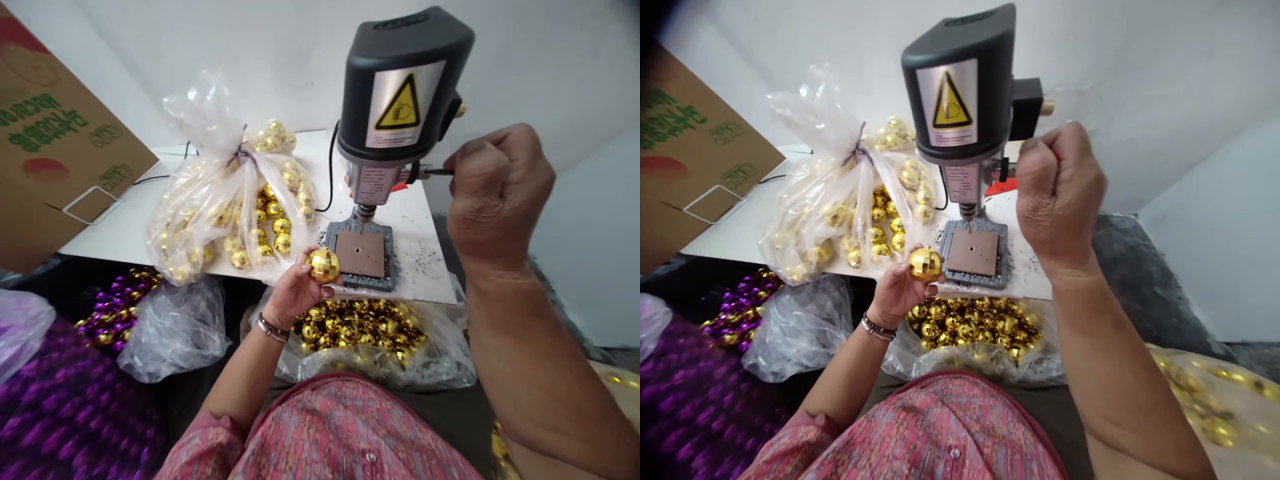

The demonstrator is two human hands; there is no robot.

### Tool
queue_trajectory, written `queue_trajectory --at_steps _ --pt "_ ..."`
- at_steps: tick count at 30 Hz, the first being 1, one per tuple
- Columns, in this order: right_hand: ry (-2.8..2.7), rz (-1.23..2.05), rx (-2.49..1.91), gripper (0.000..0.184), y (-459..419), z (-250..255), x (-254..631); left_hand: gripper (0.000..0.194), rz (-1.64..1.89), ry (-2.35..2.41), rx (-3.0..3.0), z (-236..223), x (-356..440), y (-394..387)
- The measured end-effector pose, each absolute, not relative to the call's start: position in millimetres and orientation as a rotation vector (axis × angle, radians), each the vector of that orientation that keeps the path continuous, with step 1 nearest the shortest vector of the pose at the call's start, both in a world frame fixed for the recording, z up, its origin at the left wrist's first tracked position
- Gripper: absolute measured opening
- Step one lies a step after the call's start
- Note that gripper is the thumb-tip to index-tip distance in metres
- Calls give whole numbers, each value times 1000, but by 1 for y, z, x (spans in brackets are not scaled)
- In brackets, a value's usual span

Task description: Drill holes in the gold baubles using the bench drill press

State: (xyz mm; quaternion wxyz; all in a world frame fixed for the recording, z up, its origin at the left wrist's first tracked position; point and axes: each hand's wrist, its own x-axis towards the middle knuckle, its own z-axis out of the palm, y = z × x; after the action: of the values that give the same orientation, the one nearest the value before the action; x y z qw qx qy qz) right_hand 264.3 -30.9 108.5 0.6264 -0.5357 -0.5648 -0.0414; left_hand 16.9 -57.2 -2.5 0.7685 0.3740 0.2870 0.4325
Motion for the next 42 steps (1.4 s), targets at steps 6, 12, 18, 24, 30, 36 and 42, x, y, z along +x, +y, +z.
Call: queue_trajectory --at_steps 6,12,18,24,30,36,42 --pt "-1252 32 -1345 24 -32 127 259 54 872 1103 1366 -24 37 -33" --pt "-1182 -1 -1474 38 -14 157 258 52 830 1259 1709 -22 47 -4" --pt "-1189 20 -1553 35 20 177 262 46 703 1339 1903 -14 54 6" --pt "-1128 57 -1594 34 34 180 262 49 609 1423 1999 -2 61 15" --pt "-1196 71 -1582 35 27 181 263 47 474 1432 2090 11 68 23" --pt "-1245 101 -1564 40 23 183 263 27 417 1317 2231 16 74 36" --pt "-1217 121 -1536 41 21 184 261 61 430 1335 2054 6 82 39"
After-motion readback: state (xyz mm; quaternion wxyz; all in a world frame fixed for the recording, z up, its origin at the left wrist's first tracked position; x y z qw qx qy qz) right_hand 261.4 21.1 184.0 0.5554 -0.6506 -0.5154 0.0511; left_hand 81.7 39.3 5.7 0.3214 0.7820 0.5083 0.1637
